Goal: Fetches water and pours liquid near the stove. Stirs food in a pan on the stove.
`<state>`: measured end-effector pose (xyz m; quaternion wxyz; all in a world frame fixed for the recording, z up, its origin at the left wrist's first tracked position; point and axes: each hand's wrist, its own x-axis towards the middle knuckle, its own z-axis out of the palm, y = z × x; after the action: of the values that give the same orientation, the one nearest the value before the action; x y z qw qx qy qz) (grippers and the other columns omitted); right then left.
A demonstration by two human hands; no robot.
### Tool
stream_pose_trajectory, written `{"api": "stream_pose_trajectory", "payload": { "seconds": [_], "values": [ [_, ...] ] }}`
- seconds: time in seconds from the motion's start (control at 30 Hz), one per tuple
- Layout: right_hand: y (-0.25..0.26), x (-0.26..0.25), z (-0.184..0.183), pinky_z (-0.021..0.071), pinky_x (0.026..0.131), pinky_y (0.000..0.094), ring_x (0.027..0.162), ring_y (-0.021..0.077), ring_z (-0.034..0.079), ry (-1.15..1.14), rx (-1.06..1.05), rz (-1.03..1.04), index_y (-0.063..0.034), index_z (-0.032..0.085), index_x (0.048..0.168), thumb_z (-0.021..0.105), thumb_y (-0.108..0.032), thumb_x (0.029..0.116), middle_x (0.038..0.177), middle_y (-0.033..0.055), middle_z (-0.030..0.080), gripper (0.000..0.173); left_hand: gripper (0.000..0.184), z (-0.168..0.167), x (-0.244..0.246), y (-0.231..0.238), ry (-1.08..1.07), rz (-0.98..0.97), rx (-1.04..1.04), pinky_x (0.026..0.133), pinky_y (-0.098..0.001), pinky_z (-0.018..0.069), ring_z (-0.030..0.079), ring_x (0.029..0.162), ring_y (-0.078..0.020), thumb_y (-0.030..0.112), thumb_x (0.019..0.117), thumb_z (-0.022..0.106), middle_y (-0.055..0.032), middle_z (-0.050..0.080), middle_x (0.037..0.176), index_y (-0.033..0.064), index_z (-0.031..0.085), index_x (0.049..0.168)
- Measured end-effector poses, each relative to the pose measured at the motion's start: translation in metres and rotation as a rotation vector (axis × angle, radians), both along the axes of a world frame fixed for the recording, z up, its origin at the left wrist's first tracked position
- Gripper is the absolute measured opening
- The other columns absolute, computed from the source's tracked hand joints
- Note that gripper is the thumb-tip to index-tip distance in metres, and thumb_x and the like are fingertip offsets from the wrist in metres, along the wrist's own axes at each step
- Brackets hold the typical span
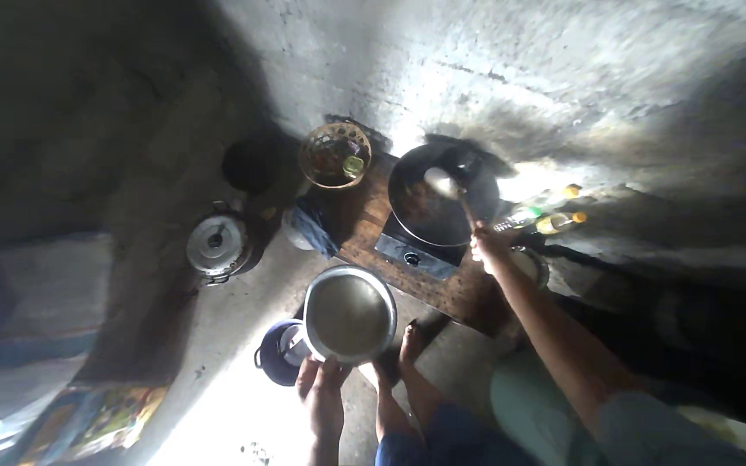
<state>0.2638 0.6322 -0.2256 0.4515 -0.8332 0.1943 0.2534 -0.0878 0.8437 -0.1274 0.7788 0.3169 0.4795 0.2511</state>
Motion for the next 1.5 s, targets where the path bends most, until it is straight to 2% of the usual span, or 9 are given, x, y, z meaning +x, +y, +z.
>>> {"api": "stream_pose_trajectory", "payload": {
  "seconds": [0.2, 0.33, 0.47, 0.57, 0.67, 0.77, 1.17, 1.43, 1.5],
  "values": [
    [0.020, 0.027, -0.022, 0.0448, 0.060, 0.0331, 0.067, 0.0168, 0.049, -0.040, -0.051, 0.077, -0.0114, 0.041, 0.153, 0.039, -0.017, 0.1117, 0.092, 0.0101, 0.052, 0.041, 0.019, 0.002, 0.001, -0.002, 0.012, 0.010, -0.012, 0.066, -0.0357, 0.0652, 0.074, 0.068, -0.0184, -0.007, 0.0948, 0.043, -0.0079, 0.073, 0.079, 0.0019, 0.059, 0.094],
    [-0.009, -0.032, -0.018, 0.0458, 0.110, 0.0531, 0.125, 0.0389, 0.063, -0.202, -0.385, 0.618, -0.0170, 0.038, 0.161, 0.041, -0.012, 0.1083, 0.137, 0.0233, 0.064, 0.053, 0.019, 0.002, 0.000, -0.001, 0.004, 0.004, 0.000, 0.068, -0.0356, 0.0653, 0.074, 0.069, -0.0180, -0.006, 0.0959, 0.042, -0.0076, 0.073, 0.079, 0.0026, 0.059, 0.093],
    [-0.058, -0.086, 0.009, 0.0472, 0.108, 0.0517, 0.121, 0.0394, 0.066, -0.250, -0.378, 0.625, -0.0102, 0.039, 0.159, 0.042, -0.009, 0.1086, 0.140, 0.0235, 0.062, 0.051, 0.017, 0.003, -0.002, 0.001, -0.001, -0.004, 0.005, 0.067, -0.0354, 0.0652, 0.074, 0.068, -0.0182, -0.006, 0.0934, 0.045, -0.0076, 0.073, 0.078, 0.0028, 0.059, 0.091],
    [-0.051, -0.113, 0.018, 0.0492, 0.066, 0.0386, 0.073, 0.0211, 0.057, -0.078, -0.207, 0.390, -0.0132, 0.038, 0.160, 0.042, -0.014, 0.1099, 0.100, 0.0144, 0.065, 0.050, 0.017, 0.002, -0.004, 0.001, 0.011, 0.000, -0.009, 0.066, -0.0354, 0.0650, 0.074, 0.067, -0.0183, -0.007, 0.0939, 0.044, -0.0078, 0.073, 0.078, 0.0023, 0.059, 0.092],
    [-0.037, -0.093, 0.000, 0.0494, 0.067, 0.0424, 0.072, 0.0238, 0.056, 0.024, -0.158, 0.300, -0.0143, 0.035, 0.161, 0.037, -0.019, 0.1118, 0.102, 0.0182, 0.064, 0.050, 0.020, 0.003, -0.006, 0.002, 0.019, -0.011, 0.001, 0.066, -0.0348, 0.0651, 0.074, 0.067, -0.0176, -0.007, 0.0960, 0.042, -0.0065, 0.073, 0.078, 0.0030, 0.059, 0.092],
    [-0.028, -0.031, 0.007, 0.0420, 0.053, 0.0265, 0.057, 0.0097, 0.044, 0.004, -0.044, 0.082, -0.0034, 0.052, 0.135, 0.034, -0.028, 0.1142, 0.081, 0.0027, 0.048, 0.037, 0.019, -0.001, -0.010, 0.006, 0.014, -0.023, 0.031, 0.067, -0.0350, 0.0651, 0.073, 0.067, -0.0169, -0.005, 0.0947, 0.043, -0.0053, 0.073, 0.077, 0.0041, 0.059, 0.092],
    [0.014, -0.065, 0.000, 0.0487, 0.066, 0.0409, 0.074, 0.0227, 0.055, 0.033, -0.129, 0.268, -0.0177, 0.029, 0.164, 0.035, -0.016, 0.1108, 0.103, 0.0153, 0.062, 0.053, 0.018, -0.001, -0.015, -0.002, 0.031, -0.029, -0.005, 0.066, -0.0362, 0.0652, 0.073, 0.067, -0.0182, -0.007, 0.0951, 0.043, -0.0076, 0.072, 0.078, 0.0020, 0.059, 0.093],
    [-0.016, 0.019, -0.010, 0.0509, 0.072, 0.0431, 0.077, 0.0260, 0.057, -0.035, -0.148, -0.009, -0.0039, 0.050, 0.145, 0.041, -0.019, 0.1112, 0.103, 0.0202, 0.061, 0.039, 0.019, -0.005, -0.003, 0.001, 0.037, -0.064, -0.021, 0.067, -0.0359, 0.0652, 0.074, 0.069, -0.0186, -0.007, 0.0963, 0.043, -0.0082, 0.073, 0.080, 0.0009, 0.060, 0.094],
    [-0.012, 0.002, -0.018, 0.0446, 0.057, 0.0315, 0.062, 0.0139, 0.048, 0.019, -0.090, 0.035, -0.0047, 0.050, 0.138, 0.035, -0.026, 0.1134, 0.087, 0.0072, 0.051, 0.036, 0.019, -0.008, 0.002, 0.001, 0.036, -0.072, -0.026, 0.067, -0.0350, 0.0649, 0.073, 0.069, -0.0182, -0.007, 0.0967, 0.043, -0.0082, 0.073, 0.080, 0.0005, 0.060, 0.095]
  ]
}}
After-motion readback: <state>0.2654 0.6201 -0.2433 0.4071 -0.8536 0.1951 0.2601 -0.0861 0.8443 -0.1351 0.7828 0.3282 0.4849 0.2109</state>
